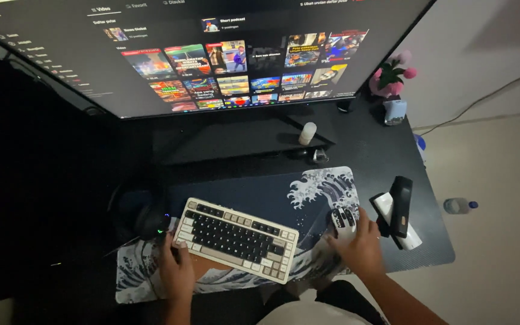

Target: The person moves a gaming chair and organizes various items on a computer desk, including a keyboard, mouse, and wrapping a charging cable around a power adapter.

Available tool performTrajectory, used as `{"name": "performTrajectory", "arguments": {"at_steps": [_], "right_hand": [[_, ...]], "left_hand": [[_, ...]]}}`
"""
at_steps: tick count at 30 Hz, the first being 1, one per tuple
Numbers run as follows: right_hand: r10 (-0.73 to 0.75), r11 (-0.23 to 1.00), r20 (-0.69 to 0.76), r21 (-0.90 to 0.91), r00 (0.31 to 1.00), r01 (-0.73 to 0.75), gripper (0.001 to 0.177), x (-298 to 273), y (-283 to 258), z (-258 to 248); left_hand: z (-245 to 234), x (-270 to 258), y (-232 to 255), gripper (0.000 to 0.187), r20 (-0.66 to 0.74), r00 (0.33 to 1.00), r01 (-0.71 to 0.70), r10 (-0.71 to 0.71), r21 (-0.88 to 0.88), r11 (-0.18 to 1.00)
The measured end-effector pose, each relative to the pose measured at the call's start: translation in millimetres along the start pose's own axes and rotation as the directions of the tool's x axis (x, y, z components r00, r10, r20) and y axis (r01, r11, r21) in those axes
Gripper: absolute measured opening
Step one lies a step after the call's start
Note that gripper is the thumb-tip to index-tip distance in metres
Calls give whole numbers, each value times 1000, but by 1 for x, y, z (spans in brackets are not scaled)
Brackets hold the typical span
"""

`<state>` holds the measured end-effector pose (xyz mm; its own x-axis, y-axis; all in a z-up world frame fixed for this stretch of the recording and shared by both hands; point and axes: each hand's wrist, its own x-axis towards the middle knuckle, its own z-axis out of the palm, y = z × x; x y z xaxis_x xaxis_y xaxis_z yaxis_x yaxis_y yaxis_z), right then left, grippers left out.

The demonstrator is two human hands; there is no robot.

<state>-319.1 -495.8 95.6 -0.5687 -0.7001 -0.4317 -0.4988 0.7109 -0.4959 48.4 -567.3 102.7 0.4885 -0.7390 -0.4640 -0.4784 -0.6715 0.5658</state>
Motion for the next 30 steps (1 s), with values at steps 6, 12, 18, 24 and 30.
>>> {"name": "performTrajectory", "arguments": {"at_steps": [6,12,18,24,30], "right_hand": [[91,978,31,-193,995,-84,105,-2,-10,6],[-240,894,149,-351,959,278,97,-11,20,15],[-225,924,221,-262,949,280,98,5,-18,-5],[-23,977,37,212,999,15,62,76,-96,-17],[121,963,-44,249,992,-107,68,152,-113,17]], "left_hand": [[-2,1,0,57,10,999,40,-41,87,995],[-7,0,7,59,63,991,104,-114,139,985],[-12,-21,11,61,-3,999,38,-38,60,997],[-2,-31,-68,58,-137,959,-223,247,169,960],[6,-21,-137,61,-136,974,-129,179,313,941]]}}
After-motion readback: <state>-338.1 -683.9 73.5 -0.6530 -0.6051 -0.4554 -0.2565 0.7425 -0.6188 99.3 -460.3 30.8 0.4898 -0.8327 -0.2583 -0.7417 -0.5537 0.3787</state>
